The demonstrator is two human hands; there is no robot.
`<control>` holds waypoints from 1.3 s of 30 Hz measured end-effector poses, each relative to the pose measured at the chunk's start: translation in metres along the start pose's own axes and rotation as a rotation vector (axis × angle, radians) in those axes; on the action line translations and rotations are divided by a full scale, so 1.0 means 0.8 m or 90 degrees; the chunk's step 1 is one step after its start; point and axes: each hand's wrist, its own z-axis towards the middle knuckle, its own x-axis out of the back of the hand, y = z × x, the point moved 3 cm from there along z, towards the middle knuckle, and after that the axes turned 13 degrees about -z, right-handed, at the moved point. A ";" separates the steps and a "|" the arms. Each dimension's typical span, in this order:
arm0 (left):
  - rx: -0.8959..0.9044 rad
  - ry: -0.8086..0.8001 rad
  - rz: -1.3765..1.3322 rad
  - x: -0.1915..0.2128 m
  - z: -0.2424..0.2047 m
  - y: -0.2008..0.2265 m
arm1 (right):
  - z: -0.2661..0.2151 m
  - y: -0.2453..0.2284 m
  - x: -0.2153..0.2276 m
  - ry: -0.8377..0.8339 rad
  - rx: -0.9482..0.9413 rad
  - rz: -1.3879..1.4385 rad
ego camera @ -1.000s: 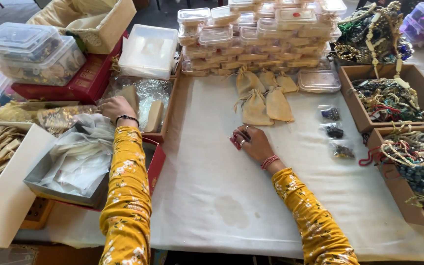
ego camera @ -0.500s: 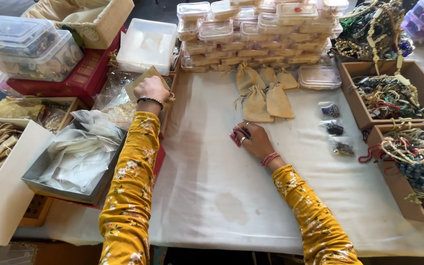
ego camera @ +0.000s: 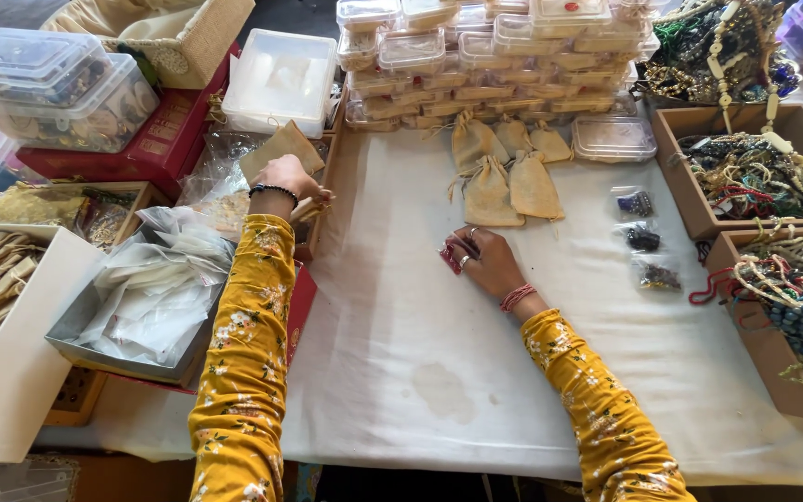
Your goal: Packing jewelry components and beads into small bags and plastic containers.
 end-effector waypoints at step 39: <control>-0.452 -0.360 -1.180 -0.228 -0.088 0.117 | -0.003 0.046 0.015 -0.028 -0.179 0.409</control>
